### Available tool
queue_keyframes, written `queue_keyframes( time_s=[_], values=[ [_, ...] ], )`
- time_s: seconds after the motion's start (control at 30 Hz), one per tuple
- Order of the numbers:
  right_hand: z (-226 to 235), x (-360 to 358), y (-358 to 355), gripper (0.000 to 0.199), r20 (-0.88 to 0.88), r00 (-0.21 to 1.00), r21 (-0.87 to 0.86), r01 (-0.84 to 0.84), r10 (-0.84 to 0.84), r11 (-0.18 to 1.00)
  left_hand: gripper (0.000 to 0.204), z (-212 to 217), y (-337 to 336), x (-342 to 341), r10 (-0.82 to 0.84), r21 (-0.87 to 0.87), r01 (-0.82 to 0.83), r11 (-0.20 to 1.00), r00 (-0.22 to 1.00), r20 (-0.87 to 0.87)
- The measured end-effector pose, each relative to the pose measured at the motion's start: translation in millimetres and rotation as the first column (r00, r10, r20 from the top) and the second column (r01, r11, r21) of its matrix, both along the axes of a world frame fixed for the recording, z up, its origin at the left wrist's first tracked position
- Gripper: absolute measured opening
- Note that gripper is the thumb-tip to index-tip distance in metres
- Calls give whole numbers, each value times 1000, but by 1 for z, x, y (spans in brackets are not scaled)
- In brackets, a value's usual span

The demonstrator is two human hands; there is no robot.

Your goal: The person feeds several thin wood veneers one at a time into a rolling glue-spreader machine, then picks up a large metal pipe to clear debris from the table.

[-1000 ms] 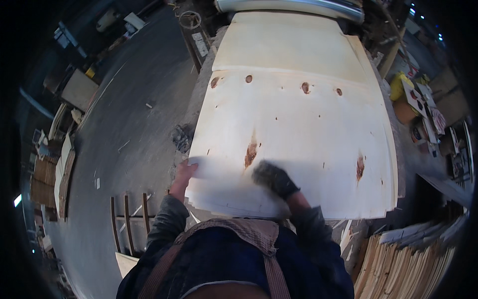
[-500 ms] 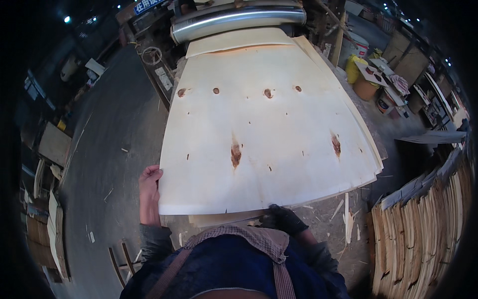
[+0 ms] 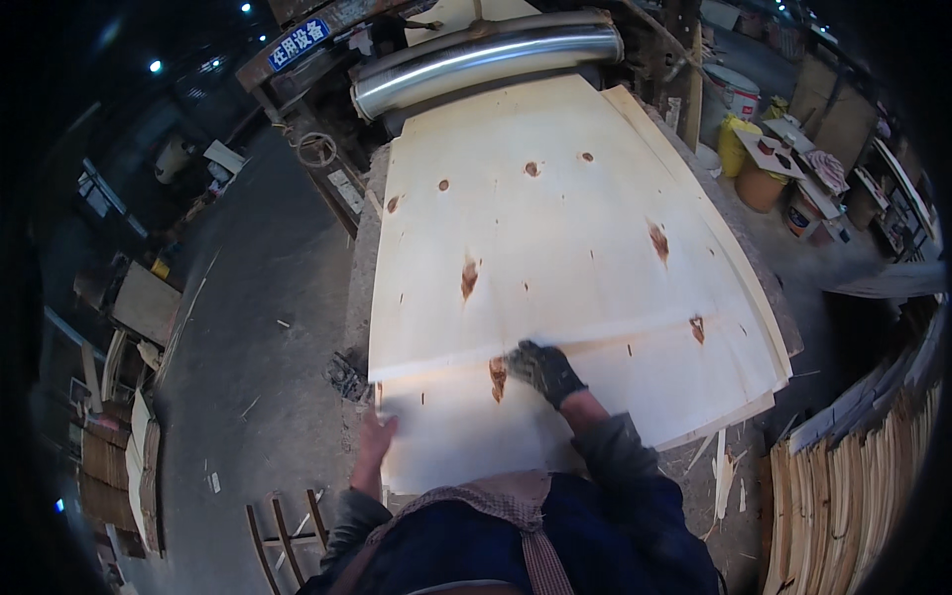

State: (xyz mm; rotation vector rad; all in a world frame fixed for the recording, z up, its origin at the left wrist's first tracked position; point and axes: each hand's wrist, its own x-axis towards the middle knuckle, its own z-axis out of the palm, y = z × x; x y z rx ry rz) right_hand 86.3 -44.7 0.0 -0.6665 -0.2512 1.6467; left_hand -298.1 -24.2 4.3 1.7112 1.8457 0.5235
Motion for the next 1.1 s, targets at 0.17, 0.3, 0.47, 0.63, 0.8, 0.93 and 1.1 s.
queue_keyframes(
  time_s=[0.17, 0.3, 0.47, 0.63, 0.8, 0.93, 1.1],
  values=[
    [11, 30, 85, 33, 23, 997, -2, 76, -76, 997, 73, -6, -33, 41, 37, 102, 0, 995, 934, -356],
    [18, 30, 86, 28, -141, 987, 64, 82, -72, 995, 66, -33, -18, 17, 66, 167, -61, 984, 998, -23],
    [-28, -4, 15, 28, -51, 952, 169, -288, 301, 942, 51, -65, 4, -30, 14, 4, -15, 1000, 959, 284],
    [29, -35, -105, 29, -192, 905, -95, -402, 380, 910, 35, 10, -8, 8, 131, -75, -109, 991, 761, 636],
    [15, -49, -175, 31, -218, 928, -160, -339, 302, 927, 30, 82, -20, 24, 20, -5, -32, 999, 519, 855],
    [-5, -39, -204, 28, -134, 963, -143, -251, 233, 957, 32, 137, -18, 28, 20, -48, 54, 997, 436, 900],
    [75, -44, -203, 26, 248, 947, -402, -90, 203, 911, 31, 185, -17, 41, -7, -14, 53, 998, 370, 929]
  ],
)
